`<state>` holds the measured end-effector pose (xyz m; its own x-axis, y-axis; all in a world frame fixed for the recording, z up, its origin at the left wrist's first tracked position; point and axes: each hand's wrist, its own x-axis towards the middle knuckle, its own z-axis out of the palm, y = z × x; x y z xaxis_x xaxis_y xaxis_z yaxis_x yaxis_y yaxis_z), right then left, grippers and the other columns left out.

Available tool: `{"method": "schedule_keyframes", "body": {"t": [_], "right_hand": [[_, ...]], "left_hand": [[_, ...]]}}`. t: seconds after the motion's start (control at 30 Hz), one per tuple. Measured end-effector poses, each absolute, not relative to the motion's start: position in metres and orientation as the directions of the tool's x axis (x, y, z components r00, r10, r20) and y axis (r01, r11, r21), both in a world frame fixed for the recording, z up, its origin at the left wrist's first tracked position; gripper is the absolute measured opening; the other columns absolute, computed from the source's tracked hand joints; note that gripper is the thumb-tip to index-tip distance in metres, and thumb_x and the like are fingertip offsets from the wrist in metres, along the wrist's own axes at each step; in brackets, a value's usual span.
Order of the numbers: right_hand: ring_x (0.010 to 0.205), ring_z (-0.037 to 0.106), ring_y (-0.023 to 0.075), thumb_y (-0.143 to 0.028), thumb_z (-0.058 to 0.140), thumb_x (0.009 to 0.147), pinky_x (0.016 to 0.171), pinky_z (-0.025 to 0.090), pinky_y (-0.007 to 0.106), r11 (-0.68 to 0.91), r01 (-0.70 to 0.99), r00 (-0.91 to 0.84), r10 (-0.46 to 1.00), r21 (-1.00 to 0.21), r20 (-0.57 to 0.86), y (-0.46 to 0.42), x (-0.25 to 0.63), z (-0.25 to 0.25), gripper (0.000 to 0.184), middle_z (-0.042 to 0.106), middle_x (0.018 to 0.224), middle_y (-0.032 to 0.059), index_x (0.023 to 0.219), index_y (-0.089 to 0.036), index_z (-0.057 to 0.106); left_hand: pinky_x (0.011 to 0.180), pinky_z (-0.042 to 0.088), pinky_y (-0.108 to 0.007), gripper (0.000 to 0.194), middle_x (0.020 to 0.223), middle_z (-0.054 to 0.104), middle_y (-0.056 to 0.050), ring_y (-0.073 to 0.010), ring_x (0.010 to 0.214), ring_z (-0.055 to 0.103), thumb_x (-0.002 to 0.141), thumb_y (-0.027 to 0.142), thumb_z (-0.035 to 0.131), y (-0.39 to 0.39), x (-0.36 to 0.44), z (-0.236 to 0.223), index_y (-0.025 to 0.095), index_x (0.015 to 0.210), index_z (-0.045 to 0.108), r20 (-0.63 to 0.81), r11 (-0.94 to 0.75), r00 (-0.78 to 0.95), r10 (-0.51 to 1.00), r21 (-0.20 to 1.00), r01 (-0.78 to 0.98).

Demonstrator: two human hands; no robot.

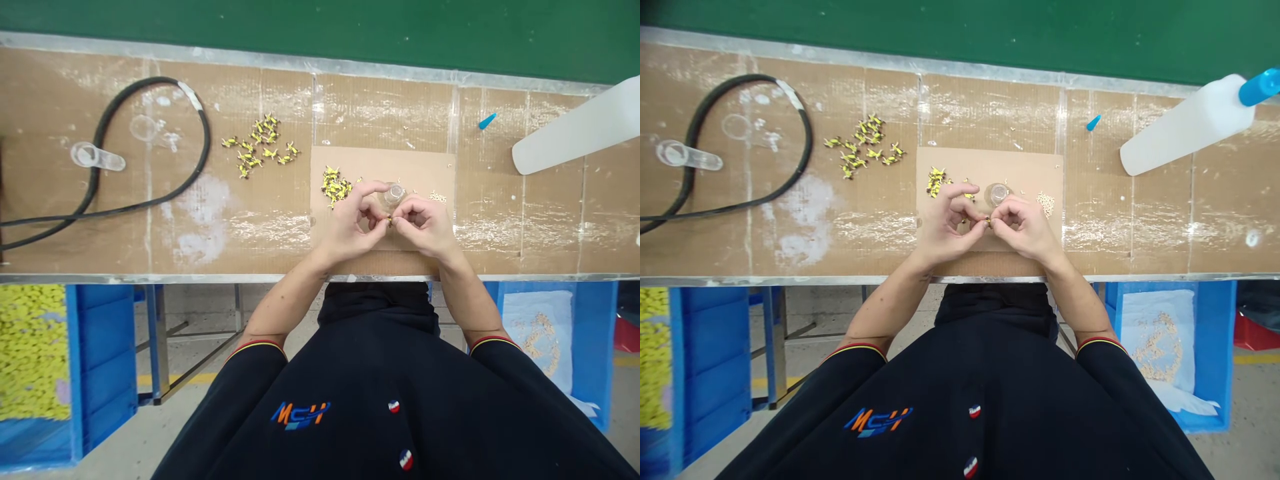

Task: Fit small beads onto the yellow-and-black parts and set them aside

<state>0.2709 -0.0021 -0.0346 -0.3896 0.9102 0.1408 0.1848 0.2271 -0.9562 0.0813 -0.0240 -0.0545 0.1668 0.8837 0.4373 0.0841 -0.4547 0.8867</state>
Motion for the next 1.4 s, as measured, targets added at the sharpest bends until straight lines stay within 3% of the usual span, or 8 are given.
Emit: {"method": "schedule_keyframes", "body": {"t": [0.2, 0.37, 0.5, 0.67, 0.9, 1.1, 1.23, 1.4], "right_hand": [[0.063, 0.056, 0.0093, -0.019, 0.072, 0.083, 0.057, 0.048, 0.023, 0.206, 0.147, -0.372, 0.918, -0.967, 0.140, -0.0037, 0.2722, -0.0335, 0.009, 0.065, 0.073, -0.0019, 0.074, -0.021, 0.071], [0.074, 0.066, 0.0120, -0.038, 0.079, 0.088, 0.067, 0.057, 0.027, 0.219, -0.003, -0.357, 0.911, -0.976, 0.205, -0.0039, 0.2753, -0.0344, 0.016, 0.068, 0.084, -0.0001, 0.092, -0.024, 0.073], [0.077, 0.070, 0.0119, -0.046, 0.080, 0.088, 0.068, 0.060, 0.026, 0.139, -0.063, -0.417, 0.896, -0.988, 0.153, -0.0043, 0.2755, -0.0372, 0.027, 0.071, 0.087, -0.0001, 0.094, -0.023, 0.069], [0.069, 0.071, 0.0098, -0.036, 0.081, 0.090, 0.060, 0.056, 0.022, 0.086, -0.132, -0.497, 0.856, -0.988, 0.140, -0.0072, 0.2752, -0.0367, 0.019, 0.074, 0.080, -0.0015, 0.091, -0.022, 0.068], [0.079, 0.074, 0.0154, -0.035, 0.083, 0.086, 0.074, 0.063, 0.032, 0.291, -0.065, -0.408, 0.865, -0.954, 0.292, -0.0053, 0.2773, -0.0359, 0.016, 0.076, 0.082, 0.0004, 0.084, -0.025, 0.071], [0.082, 0.075, 0.0168, -0.029, 0.082, 0.087, 0.074, 0.064, 0.034, 0.400, -0.004, -0.356, 0.856, -0.917, 0.375, -0.0060, 0.2765, -0.0398, 0.009, 0.078, 0.086, 0.0008, 0.087, -0.027, 0.073], [0.076, 0.074, 0.0151, -0.025, 0.083, 0.086, 0.068, 0.063, 0.031, 0.474, 0.008, -0.318, 0.836, -0.881, 0.447, -0.0072, 0.2757, -0.0419, 0.014, 0.080, 0.089, -0.0006, 0.097, -0.030, 0.077], [0.079, 0.078, 0.0184, -0.028, 0.084, 0.084, 0.070, 0.066, 0.035, 0.547, 0.068, -0.300, 0.809, -0.834, 0.506, -0.0059, 0.2732, -0.0408, 0.007, 0.082, 0.090, 0.0011, 0.084, -0.029, 0.078]], "left_hand": [[0.067, 0.055, -0.016, 0.047, 0.079, 0.065, 0.006, -0.0060, 0.070, 0.066, 0.092, 0.021, 0.073, -0.0265, 0.0841, -0.0544, 0.027, 0.135, 0.056, 0.430, -0.436, 0.155, 0.889, 0.900, 0.005], [0.068, 0.058, -0.021, 0.032, 0.091, 0.071, -0.001, -0.0091, 0.078, 0.070, 0.096, 0.033, 0.073, -0.0246, 0.0840, -0.0542, 0.030, 0.128, 0.069, 0.403, -0.392, 0.108, 0.909, 0.913, -0.112], [0.073, 0.059, -0.027, 0.011, 0.089, 0.076, -0.001, -0.0117, 0.081, 0.071, 0.094, 0.028, 0.074, -0.0203, 0.0804, -0.0580, 0.030, 0.104, 0.077, 0.515, -0.512, 0.072, 0.854, 0.857, -0.055], [0.086, 0.060, -0.034, 0.015, 0.089, 0.079, 0.000, -0.0140, 0.089, 0.074, 0.091, 0.019, 0.076, -0.0182, 0.0788, -0.0578, 0.030, 0.101, 0.076, 0.604, -0.602, 0.092, 0.792, 0.797, -0.046], [0.086, 0.061, -0.038, 0.021, 0.097, 0.081, -0.001, -0.0170, 0.094, 0.076, 0.089, 0.029, 0.080, -0.0193, 0.0808, -0.0557, 0.032, 0.110, 0.075, 0.624, -0.626, 0.053, 0.779, 0.779, 0.034], [0.086, 0.061, -0.039, 0.011, 0.092, 0.082, -0.001, -0.0165, 0.088, 0.077, 0.091, 0.038, 0.079, -0.0199, 0.0799, -0.0545, 0.029, 0.099, 0.076, 0.631, -0.627, 0.031, 0.775, 0.763, 0.154], [0.084, 0.061, -0.038, 0.010, 0.095, 0.083, 0.000, -0.0154, 0.086, 0.078, 0.093, 0.032, 0.076, -0.0195, 0.0807, -0.0550, 0.030, 0.103, 0.076, 0.680, -0.667, 0.022, 0.733, 0.712, 0.221], [0.084, 0.062, -0.034, 0.020, 0.098, 0.083, -0.001, -0.0148, 0.089, 0.079, 0.090, 0.019, 0.074, -0.0190, 0.0819, -0.0540, 0.028, 0.108, 0.073, 0.746, -0.729, 0.014, 0.665, 0.646, 0.227]]}}
